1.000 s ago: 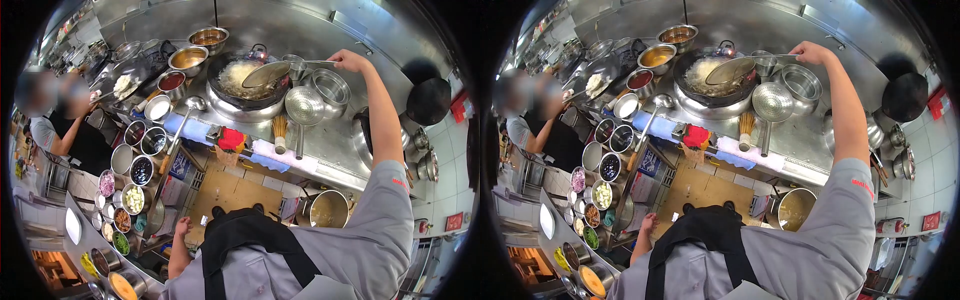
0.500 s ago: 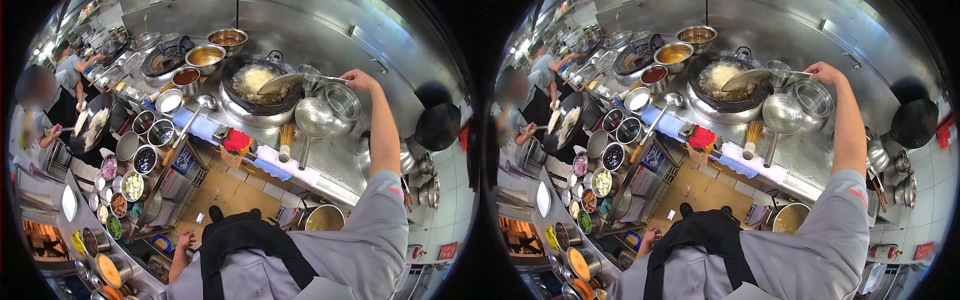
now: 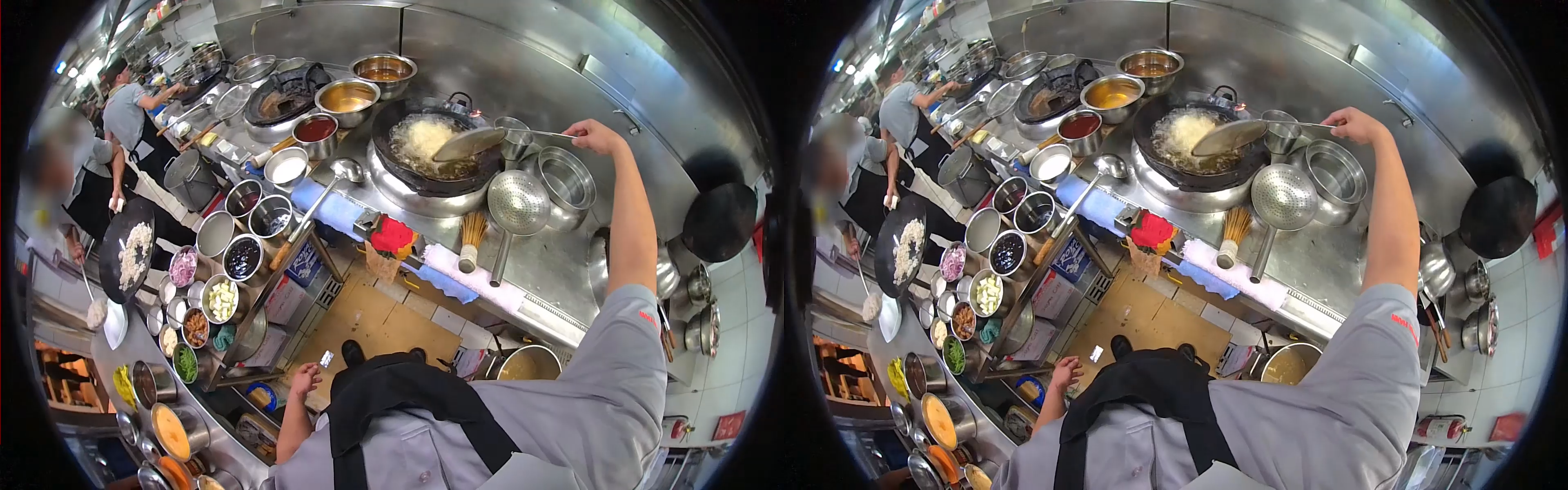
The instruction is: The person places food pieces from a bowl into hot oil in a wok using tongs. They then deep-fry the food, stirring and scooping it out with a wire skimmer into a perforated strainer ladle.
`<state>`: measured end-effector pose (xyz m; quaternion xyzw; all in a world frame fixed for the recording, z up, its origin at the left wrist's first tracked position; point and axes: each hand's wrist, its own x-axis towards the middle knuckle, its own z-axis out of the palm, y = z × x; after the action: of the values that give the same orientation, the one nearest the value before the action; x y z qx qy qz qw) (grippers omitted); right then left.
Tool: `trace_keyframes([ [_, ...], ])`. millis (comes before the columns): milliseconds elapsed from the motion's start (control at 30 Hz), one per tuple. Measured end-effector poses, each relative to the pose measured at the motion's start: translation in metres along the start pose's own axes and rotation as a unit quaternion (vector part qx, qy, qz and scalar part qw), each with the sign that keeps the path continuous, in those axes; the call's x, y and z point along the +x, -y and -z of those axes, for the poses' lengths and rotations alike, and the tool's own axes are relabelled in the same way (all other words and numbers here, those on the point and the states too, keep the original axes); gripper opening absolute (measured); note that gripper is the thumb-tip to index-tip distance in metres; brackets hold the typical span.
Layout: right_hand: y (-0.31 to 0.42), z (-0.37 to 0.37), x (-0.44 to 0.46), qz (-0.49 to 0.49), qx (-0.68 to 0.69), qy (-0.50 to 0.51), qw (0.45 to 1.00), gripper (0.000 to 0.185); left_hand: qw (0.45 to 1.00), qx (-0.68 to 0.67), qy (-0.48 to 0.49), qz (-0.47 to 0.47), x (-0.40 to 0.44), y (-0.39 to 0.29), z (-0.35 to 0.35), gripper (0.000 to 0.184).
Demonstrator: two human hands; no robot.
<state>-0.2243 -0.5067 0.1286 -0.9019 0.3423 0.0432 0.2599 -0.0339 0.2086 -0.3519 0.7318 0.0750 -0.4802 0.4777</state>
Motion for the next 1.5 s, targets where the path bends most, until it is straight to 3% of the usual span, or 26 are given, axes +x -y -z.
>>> trace_keyframes([
  [167, -0.028, -0.041, 0.000, 0.020, 0.109, -0.009, 0.994, 0.027, 0.998, 0.006, 0.001, 0.064, 0.004, 0.028, 0.001, 0.029],
  [200, -0.027, -0.058, -0.001, -0.020, 0.186, 0.014, 0.982, 0.028, 0.996, 0.018, -0.004, 0.087, 0.004, 0.032, 0.002, 0.028],
  [267, -0.027, -0.099, 0.004, -0.038, 0.207, -0.025, 0.977, 0.029, 0.996, 0.011, 0.003, 0.093, 0.016, 0.044, 0.008, 0.029],
  [333, -0.038, -0.140, 0.018, -0.051, 0.347, 0.001, 0.936, 0.028, 0.996, 0.029, 0.026, 0.079, 0.022, 0.042, 0.013, 0.029],
  [467, -0.019, -0.201, 0.020, -0.062, 0.436, 0.001, 0.898, 0.028, 0.995, 0.032, 0.003, 0.098, 0.019, -0.001, 0.008, 0.027],
  [533, -0.001, -0.225, 0.019, -0.102, 0.531, 0.032, 0.841, 0.030, 0.998, 0.027, 0.016, 0.052, 0.021, -0.022, 0.003, 0.024],
  [667, 0.017, -0.263, 0.031, -0.124, 0.574, 0.033, 0.809, 0.027, 0.999, 0.032, 0.023, 0.003, 0.016, -0.055, -0.011, 0.024],
  [733, 0.022, -0.271, 0.036, -0.115, 0.684, 0.069, 0.717, 0.023, 0.999, 0.021, 0.027, -0.006, 0.016, -0.059, -0.016, 0.023],
  [900, 0.043, -0.283, 0.052, -0.105, 0.752, 0.017, 0.651, 0.026, 0.999, 0.017, 0.030, 0.013, 0.024, -0.033, -0.014, 0.022],
  [1000, 0.059, -0.283, 0.081, -0.050, 0.717, -0.030, 0.695, 0.031, 0.998, 0.015, 0.030, 0.048, 0.030, -0.005, -0.004, 0.022],
  [1100, 0.103, -0.278, 0.108, -0.069, 0.735, -0.108, 0.666, 0.028, 0.997, 0.013, 0.038, 0.072, 0.045, 0.020, 0.012, 0.022],
  [1167, 0.115, -0.282, 0.141, -0.035, 0.743, -0.086, 0.663, 0.025, 0.996, 0.013, 0.044, 0.075, 0.047, 0.022, 0.018, 0.022],
  [1267, 0.151, -0.283, 0.171, -0.064, 0.744, -0.104, 0.657, 0.023, 0.998, 0.007, 0.035, 0.060, 0.047, 0.006, 0.024, 0.021],
  [1333, 0.176, -0.285, 0.184, -0.155, 0.701, -0.202, 0.666, 0.017, 0.998, 0.011, 0.032, 0.049, 0.038, -0.017, 0.022, 0.026],
  [1433, 0.198, -0.300, 0.185, -0.173, 0.695, -0.245, 0.654, 0.017, 0.999, 0.001, 0.031, 0.026, 0.040, -0.028, 0.023, 0.027],
  [1467, 0.196, -0.307, 0.182, -0.173, 0.694, -0.245, 0.654, 0.017, 0.999, -0.002, 0.029, 0.020, 0.039, -0.030, 0.024, 0.027],
  [1500, 0.186, -0.319, 0.187, -0.153, 0.682, -0.196, 0.688, 0.020, 0.999, -0.003, 0.030, 0.020, 0.040, -0.030, 0.024, 0.027],
])
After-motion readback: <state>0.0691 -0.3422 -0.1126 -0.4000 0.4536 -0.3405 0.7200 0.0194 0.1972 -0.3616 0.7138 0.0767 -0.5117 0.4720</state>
